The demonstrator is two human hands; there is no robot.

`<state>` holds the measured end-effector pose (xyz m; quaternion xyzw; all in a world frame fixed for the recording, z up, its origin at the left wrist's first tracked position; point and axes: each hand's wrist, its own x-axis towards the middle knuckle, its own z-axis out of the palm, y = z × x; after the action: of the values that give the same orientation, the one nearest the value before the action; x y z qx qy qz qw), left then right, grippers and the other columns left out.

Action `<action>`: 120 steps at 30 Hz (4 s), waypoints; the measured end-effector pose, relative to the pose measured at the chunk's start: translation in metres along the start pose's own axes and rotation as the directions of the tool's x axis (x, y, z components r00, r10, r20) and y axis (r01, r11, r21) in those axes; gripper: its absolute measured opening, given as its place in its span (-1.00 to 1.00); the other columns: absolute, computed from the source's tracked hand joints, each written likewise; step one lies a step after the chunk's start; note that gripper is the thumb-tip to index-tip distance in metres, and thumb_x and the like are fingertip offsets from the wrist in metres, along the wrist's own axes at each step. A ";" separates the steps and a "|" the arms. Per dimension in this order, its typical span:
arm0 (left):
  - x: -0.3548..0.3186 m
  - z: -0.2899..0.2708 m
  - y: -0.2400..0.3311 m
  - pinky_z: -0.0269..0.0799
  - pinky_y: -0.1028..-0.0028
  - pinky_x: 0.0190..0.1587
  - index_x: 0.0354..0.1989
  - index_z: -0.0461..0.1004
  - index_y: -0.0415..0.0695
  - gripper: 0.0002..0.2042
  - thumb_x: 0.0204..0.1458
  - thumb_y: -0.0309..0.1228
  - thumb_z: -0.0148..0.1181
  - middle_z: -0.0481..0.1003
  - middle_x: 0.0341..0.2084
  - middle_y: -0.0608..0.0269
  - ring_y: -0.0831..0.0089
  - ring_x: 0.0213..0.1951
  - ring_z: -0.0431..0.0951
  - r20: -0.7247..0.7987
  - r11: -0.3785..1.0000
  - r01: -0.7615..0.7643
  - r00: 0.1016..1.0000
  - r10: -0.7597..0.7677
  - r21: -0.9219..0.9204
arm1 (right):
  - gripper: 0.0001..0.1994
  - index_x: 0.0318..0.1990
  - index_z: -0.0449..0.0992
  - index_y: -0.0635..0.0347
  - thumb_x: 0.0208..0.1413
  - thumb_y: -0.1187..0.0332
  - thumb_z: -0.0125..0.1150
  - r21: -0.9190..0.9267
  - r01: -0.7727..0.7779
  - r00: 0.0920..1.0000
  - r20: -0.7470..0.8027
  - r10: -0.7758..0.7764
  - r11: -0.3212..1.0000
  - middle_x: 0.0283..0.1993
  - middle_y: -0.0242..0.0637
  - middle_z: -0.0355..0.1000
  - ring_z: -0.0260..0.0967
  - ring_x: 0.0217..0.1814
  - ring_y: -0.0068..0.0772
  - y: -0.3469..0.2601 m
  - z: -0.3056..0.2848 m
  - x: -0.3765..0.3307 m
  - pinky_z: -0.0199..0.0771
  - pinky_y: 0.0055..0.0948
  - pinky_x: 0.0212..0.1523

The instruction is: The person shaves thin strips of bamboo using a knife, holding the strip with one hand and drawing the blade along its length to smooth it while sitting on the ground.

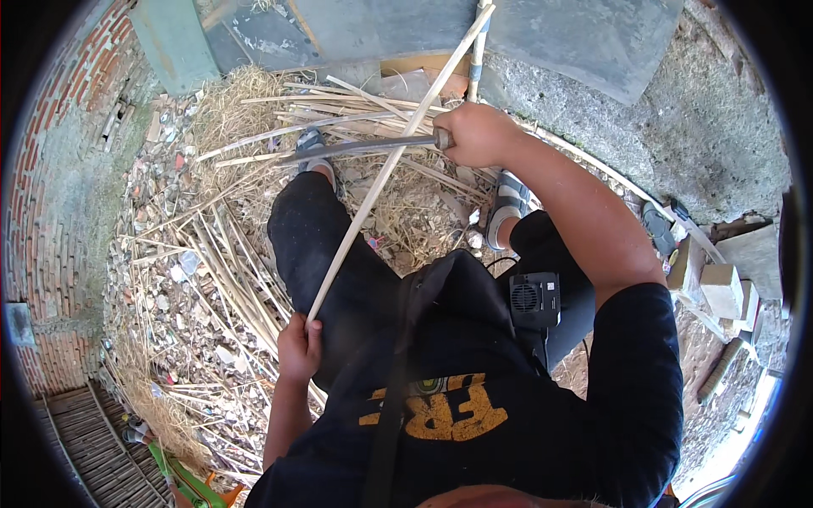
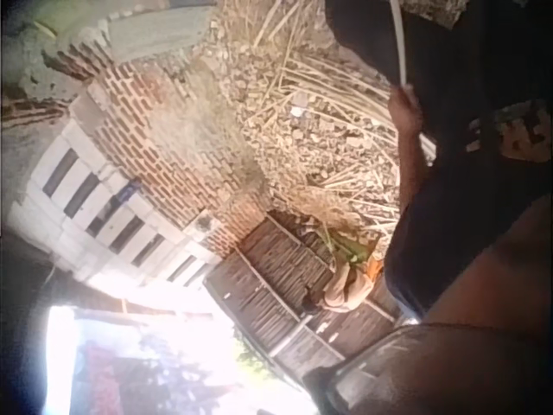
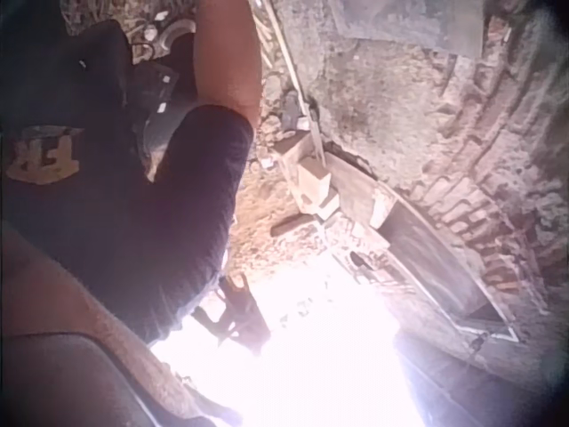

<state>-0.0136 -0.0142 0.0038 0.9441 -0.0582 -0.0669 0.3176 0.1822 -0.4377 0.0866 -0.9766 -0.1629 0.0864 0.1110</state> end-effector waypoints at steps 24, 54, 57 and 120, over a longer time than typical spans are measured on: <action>0.010 -0.006 0.008 0.23 0.37 -0.48 -0.46 0.28 -0.22 -0.60 0.34 -0.16 -0.01 0.29 -0.70 0.21 0.45 -0.58 0.26 0.031 0.984 0.003 1.000 0.003 -0.176 | -0.76 -0.23 0.56 0.09 -0.09 0.26 0.30 0.248 0.055 0.989 -0.146 -0.019 0.967 -0.32 -0.07 0.56 0.55 -0.18 0.02 0.018 0.044 0.008 0.53 -0.06 -0.12; 0.011 0.002 -0.002 0.23 0.24 -0.52 -0.47 0.26 -0.22 -0.60 0.34 -0.16 -0.03 0.29 -0.72 0.00 0.10 -0.64 0.35 -0.030 0.997 -0.039 0.999 0.037 -0.063 | -0.80 -0.31 0.58 0.12 -0.12 0.29 0.28 0.125 0.097 0.995 -0.041 -0.093 0.987 -0.34 -0.09 0.55 0.54 -0.19 -0.01 -0.005 0.014 -0.006 0.53 -0.08 -0.14; 0.009 0.002 -0.003 0.24 0.22 -0.51 -0.46 0.27 -0.21 -0.61 0.33 -0.16 -0.02 0.30 -0.72 -0.03 0.01 -0.62 0.37 -0.041 0.999 -0.024 0.999 0.022 -0.038 | -0.78 -0.32 0.55 0.17 -0.13 0.28 0.31 0.154 0.151 0.986 -0.093 -0.138 0.976 -0.42 -0.05 0.52 0.52 -0.26 0.06 0.003 0.024 -0.004 0.50 -0.05 -0.20; -0.001 0.012 0.016 0.00 0.10 0.41 0.43 -0.17 -0.45 -0.28 0.28 -0.20 -0.05 0.03 0.34 -0.50 -0.32 0.37 0.08 -0.108 0.982 -0.087 0.988 0.106 0.168 | -0.75 -0.24 0.55 0.10 -0.11 0.28 0.31 0.137 0.106 0.992 -0.080 -0.096 0.985 -0.39 -0.09 0.54 0.55 -0.24 0.01 -0.018 0.050 0.002 0.54 -0.07 -0.19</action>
<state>-0.0174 -0.0338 0.0041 0.9652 -0.0907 0.0087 0.2450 0.1685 -0.4108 0.0433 -0.9593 -0.2017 0.0563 0.1897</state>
